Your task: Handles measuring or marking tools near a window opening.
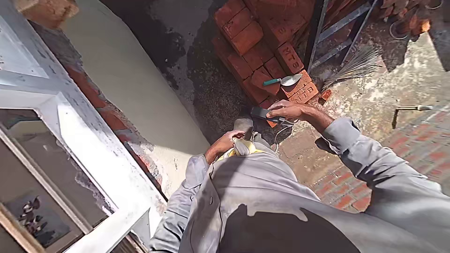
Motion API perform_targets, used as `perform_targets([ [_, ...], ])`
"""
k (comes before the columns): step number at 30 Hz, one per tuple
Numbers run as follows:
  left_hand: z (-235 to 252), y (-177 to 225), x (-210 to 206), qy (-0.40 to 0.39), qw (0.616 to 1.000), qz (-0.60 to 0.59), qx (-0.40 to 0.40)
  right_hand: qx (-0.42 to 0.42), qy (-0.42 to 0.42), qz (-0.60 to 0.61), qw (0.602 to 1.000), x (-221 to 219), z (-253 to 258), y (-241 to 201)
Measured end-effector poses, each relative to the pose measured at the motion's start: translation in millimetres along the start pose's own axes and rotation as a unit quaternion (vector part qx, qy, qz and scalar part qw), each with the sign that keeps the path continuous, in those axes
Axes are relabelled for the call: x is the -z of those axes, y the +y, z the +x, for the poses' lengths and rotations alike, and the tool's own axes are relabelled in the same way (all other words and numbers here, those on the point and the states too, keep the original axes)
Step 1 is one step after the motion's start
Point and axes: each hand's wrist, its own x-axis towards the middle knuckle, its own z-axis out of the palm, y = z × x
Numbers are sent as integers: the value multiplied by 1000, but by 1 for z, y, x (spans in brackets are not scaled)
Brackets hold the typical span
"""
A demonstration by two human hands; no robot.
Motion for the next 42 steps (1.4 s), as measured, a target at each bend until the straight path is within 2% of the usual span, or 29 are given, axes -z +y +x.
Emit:
perform_targets([
  [2, 7, 14, -3, -16, 998, 53, -14, -24, -18, -161, 987, -7, 0, -10],
  [4, 10, 34, -4, -11, 996, 93, 4, -63, -33, -300, 951, -15, -1, -8],
  [6, 12, 49, -6, 0, 992, 125, 10, -110, -70, -349, 928, -23, -8, 0],
  [8, 15, 56, -5, 8, 988, 151, 1, -109, -111, -311, 938, -28, -15, 17],
  [10, 16, 56, -5, 7, 986, 165, -14, -73, -134, -210, 966, -37, -24, 34],
  [13, 17, 62, -9, 11, 985, 169, -28, -54, -113, -103, 987, -49, -33, 46],
  [16, 16, 69, -17, 10, 984, 170, -45, -28, -97, -129, 987, -49, -27, 47],
  [19, 1, 88, -24, 3, 993, 102, -64, -22, -110, -134, 985, -48, -31, 38],
  [22, -10, 102, -28, -14, 999, 32, -36, -21, -117, -98, 988, -49, -35, 39],
  [25, -26, 115, -32, 8, 998, -63, 11, -10, -113, -112, 987, -54, -27, 44],
  [27, -36, 132, -36, 44, 998, -47, 30, 3, -116, -149, 982, -51, -23, 44],
  [29, -40, 131, -37, 64, 997, -15, 44, 14, -122, -160, 979, -47, -23, 43],
  [32, -30, 107, -36, 76, 996, -20, 38, 22, -132, -127, 983, -44, -23, 39],
  [33, -18, 98, -37, 79, 997, 10, 3, 24, -129, -117, 985, -46, -23, 38],
  [35, 13, 51, -32, 76, 988, 68, -113, 10, -102, -118, 988, -53, -18, 38],
  [37, 24, 40, -28, 82, 983, 79, -144, -27, -57, -128, 990, -65, -8, 37],
  [40, 11, 67, -34, 92, 987, 60, -114, -127, 2, -154, 980, -87, -10, 10],
  [42, -13, 109, -39, 96, 994, -2, -49, -162, -14, -194, 967, -91, -13, -11],
])
